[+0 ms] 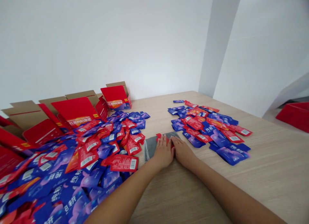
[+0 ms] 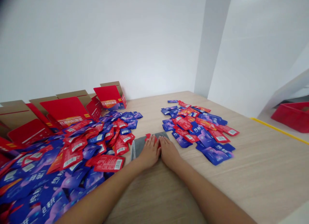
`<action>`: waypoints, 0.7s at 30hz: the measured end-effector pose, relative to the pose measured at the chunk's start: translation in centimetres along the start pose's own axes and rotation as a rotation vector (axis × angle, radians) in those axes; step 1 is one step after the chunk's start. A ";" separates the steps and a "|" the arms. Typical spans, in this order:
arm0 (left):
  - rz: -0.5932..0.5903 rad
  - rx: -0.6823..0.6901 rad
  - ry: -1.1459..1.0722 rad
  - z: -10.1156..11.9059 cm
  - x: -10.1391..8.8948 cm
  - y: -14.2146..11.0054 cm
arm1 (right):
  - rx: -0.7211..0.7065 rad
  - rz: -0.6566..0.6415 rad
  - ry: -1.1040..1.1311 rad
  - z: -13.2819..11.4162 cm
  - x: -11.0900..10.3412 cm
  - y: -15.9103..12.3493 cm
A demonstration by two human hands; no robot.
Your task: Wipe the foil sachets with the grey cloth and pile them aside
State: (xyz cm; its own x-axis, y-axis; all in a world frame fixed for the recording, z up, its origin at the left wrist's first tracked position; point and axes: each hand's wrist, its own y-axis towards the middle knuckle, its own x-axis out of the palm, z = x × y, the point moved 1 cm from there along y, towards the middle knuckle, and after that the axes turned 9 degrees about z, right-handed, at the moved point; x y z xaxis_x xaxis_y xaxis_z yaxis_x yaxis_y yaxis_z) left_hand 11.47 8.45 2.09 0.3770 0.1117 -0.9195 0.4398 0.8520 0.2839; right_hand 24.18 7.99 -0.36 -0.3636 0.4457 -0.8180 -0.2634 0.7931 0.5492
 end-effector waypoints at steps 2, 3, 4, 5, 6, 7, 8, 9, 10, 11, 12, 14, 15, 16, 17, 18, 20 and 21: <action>-0.054 0.009 -0.001 0.2 -0.1 0.0 | 0.017 -0.076 -0.037 0.3 0.2 -0.1; -0.079 0.011 -0.004 0.0 -0.4 -0.1 | 0.021 -0.106 -0.061 0.3 0.1 -0.2; -0.101 0.011 -0.009 -0.3 -0.7 -0.3 | 0.022 -0.131 -0.084 0.2 0.0 -0.2; -0.118 0.007 -0.015 -0.7 -1.2 -0.6 | 0.023 -0.153 -0.103 0.0 -0.2 -0.2; -0.130 0.000 -0.022 -1.1 -1.7 -1.0 | 0.025 -0.170 -0.116 -0.2 -0.3 -0.2; -0.134 -0.011 -0.032 -1.5 -2.1 -1.5 | 0.026 -0.180 -0.121 -0.3 -0.5 -0.1; -0.131 -0.025 -0.044 -1.8 -2.5 -1.9 | 0.026 -0.184 -0.119 -0.4 -0.7 -0.1; -0.120 -0.040 -0.061 -2.0 -2.7 -2.4 | 0.023 -0.185 -0.110 -0.4 -0.8 0.0; -0.102 -0.057 -0.084 -2.1 -3.0 -2.9 | 0.018 -0.184 -0.098 -0.4 -0.8 0.0; -0.078 -0.076 -0.112 -2.2 -3.2 -3.3 | 0.013 -0.183 -0.083 -0.3 -0.9 0.0; -0.051 -0.097 -0.147 -2.2 -3.4 -3.6 | 0.007 -0.183 -0.068 -0.3 -0.9 0.1; 0.010 -0.145 -0.238 -2.4 -3.9 -3.8 | 0.003 -0.188 -0.042 -0.1 -0.8 0.1; 0.044 -0.174 -0.293 -2.7 -4.2 -3.6 | 0.005 -0.190 -0.033 0.0 -0.8 0.1; 0.082 -0.206 -0.355 -3.0 -4.6 -3.4 | 0.007 -0.190 -0.024 0.0 -0.8 0.1; 0.127 -0.241 -0.420 -3.3 -5.0 -3.0 | 0.006 -0.190 -0.015 0.1 -0.8 0.1; 0.181 -0.280 -0.489 -3.7 -5.4 -2.5 | 0.005 -0.191 -0.006 0.1 -0.8 0.1; 0.304 -0.372 -0.638 -4.2 -5.7 -1.4 | 0.011 -0.199 0.002 0.0 -0.8 0.2; 0.363 -0.423 -0.719 -4.4 -5.7 -1.0 | 0.018 -0.204 0.002 0.0 -0.8 0.2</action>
State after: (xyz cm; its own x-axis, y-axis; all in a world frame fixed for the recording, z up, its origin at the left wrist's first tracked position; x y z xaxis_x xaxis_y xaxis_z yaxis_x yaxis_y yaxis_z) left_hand 5.31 9.20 5.80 0.9138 0.1843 -0.3619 -0.0869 0.9592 0.2690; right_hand 24.43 7.76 0.38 -0.3061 0.2738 -0.9118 -0.3156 0.8744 0.3685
